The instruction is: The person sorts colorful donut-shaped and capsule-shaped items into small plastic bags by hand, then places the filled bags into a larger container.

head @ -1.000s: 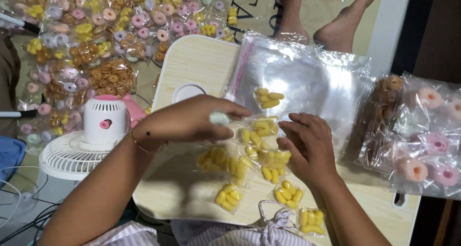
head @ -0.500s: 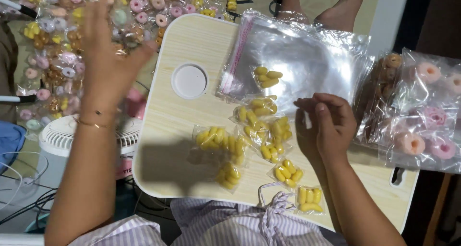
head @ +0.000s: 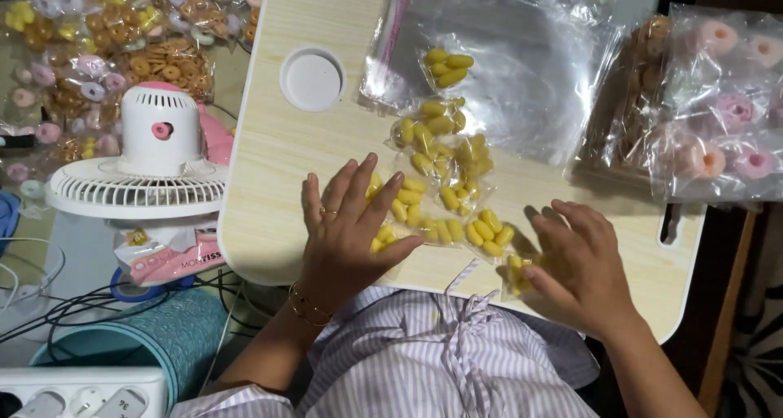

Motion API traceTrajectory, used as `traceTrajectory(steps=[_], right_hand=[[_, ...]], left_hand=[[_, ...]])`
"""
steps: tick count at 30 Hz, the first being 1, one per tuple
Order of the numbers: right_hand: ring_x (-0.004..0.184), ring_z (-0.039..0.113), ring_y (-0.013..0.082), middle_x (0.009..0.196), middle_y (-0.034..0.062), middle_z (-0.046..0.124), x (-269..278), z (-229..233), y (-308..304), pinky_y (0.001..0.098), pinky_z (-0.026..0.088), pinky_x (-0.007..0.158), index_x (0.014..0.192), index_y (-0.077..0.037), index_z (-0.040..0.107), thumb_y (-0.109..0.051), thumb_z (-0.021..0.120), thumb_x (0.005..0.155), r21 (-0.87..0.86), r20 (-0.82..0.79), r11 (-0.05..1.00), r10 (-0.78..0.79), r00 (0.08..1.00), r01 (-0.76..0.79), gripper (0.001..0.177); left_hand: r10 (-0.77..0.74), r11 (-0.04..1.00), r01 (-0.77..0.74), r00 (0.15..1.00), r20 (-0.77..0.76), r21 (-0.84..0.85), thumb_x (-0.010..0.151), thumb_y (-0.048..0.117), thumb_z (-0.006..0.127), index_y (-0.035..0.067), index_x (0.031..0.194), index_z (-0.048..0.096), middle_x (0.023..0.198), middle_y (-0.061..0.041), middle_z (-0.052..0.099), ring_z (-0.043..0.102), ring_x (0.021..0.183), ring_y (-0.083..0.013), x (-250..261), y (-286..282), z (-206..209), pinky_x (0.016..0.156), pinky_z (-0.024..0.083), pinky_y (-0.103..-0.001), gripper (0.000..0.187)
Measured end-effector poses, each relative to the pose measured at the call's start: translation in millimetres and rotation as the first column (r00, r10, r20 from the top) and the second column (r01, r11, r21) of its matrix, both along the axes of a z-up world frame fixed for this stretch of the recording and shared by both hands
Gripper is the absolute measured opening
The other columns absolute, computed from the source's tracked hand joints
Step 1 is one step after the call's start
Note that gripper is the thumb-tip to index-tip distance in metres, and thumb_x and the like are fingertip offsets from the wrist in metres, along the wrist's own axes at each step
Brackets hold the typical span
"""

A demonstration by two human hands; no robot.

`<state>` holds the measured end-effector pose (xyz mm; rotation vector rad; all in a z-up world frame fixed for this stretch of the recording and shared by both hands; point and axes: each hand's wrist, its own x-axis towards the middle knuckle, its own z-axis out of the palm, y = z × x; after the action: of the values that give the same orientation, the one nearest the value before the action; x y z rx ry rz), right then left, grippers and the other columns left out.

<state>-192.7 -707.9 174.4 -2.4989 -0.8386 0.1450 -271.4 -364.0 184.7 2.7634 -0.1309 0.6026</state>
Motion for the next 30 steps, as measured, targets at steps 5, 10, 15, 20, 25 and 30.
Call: traceTrajectory(steps=[5, 10, 15, 20, 25, 30], right_hand=[[0.152, 0.033, 0.0432, 0.168, 0.0172, 0.028, -10, -17, 13, 0.0695, 0.025, 0.126, 0.161, -0.016, 0.032, -0.056, 0.069, 0.085, -0.018, 0.197, 0.977, 0.213, 0.957, -0.214, 0.093], [0.157, 0.015, 0.0414, 0.173, 0.0149, 0.013, 1, 23, 85, 0.0621, 0.02, 0.122, 0.164, -0.023, 0.018, -0.069, 0.059, 0.085, -0.101, -0.127, 0.971, 0.206, 0.97, -0.219, 0.1], [0.149, 0.035, 0.0426, 0.164, 0.0193, 0.031, 18, -4, 136, 0.0591, 0.031, 0.124, 0.16, -0.016, 0.033, -0.057, 0.062, 0.098, 0.072, 0.158, 0.9, 0.416, 0.895, -0.431, 0.08], [0.148, 0.038, 0.0373, 0.162, 0.0145, 0.039, 20, -9, 185, 0.057, 0.023, 0.121, 0.156, -0.02, 0.042, -0.061, 0.049, 0.101, -0.001, 0.235, 0.944, 0.321, 0.917, -0.33, 0.069], [0.144, 0.036, 0.0365, 0.153, 0.0147, 0.043, 29, 1, 214, 0.0556, 0.025, 0.113, 0.16, -0.027, 0.036, -0.066, 0.041, 0.104, -0.138, 0.231, 0.96, 0.27, 0.935, -0.243, 0.069], [0.14, 0.041, 0.042, 0.151, 0.0191, 0.046, 85, 7, 205, 0.0582, 0.028, 0.114, 0.154, -0.021, 0.047, -0.06, 0.058, 0.102, 0.066, 0.358, 0.988, 0.105, 0.928, -0.138, 0.066]], left_hand=[[-0.073, 0.995, 0.075, 0.997, -0.03, 0.062, 0.076, 0.083, 0.076, 0.021, 0.149, 0.057, 0.156, -0.015, 0.05, 0.043, 0.147, -0.0319, -27, -7, -16, 0.12, 0.016, -0.065, 0.097], [-0.006, 0.997, 0.032, 0.941, -0.337, 0.074, 0.081, 0.087, 0.058, 0.032, 0.165, 0.019, 0.173, -0.007, 0.012, 0.009, 0.159, -0.0299, -35, -14, -32, 0.122, -0.001, -0.065, 0.108], [0.103, 0.982, -0.052, 0.953, -0.286, 0.18, 0.086, 0.09, 0.052, 0.03, 0.166, 0.014, 0.173, -0.01, 0.009, 0.011, 0.16, -0.0289, -28, 5, -24, 0.124, 0.009, -0.064, 0.107], [0.133, 0.988, -0.095, 0.932, -0.339, 0.126, 0.09, 0.079, 0.052, 0.027, 0.166, 0.013, 0.172, -0.013, 0.013, 0.016, 0.157, -0.0347, -14, 39, -15, 0.122, 0.01, -0.06, 0.1], [0.125, 0.986, -0.154, 0.936, -0.33, -0.063, 0.083, 0.058, 0.075, 0.025, 0.162, 0.031, 0.165, -0.015, 0.028, 0.028, 0.15, -0.0404, 7, 73, -6, 0.119, 0.021, -0.063, 0.097], [0.142, 0.983, -0.168, 0.947, -0.29, -0.068, 0.082, 0.067, 0.071, 0.024, 0.161, 0.035, 0.165, -0.015, 0.03, 0.025, 0.152, -0.0391, 4, 74, -1, 0.118, 0.011, -0.069, 0.097]])
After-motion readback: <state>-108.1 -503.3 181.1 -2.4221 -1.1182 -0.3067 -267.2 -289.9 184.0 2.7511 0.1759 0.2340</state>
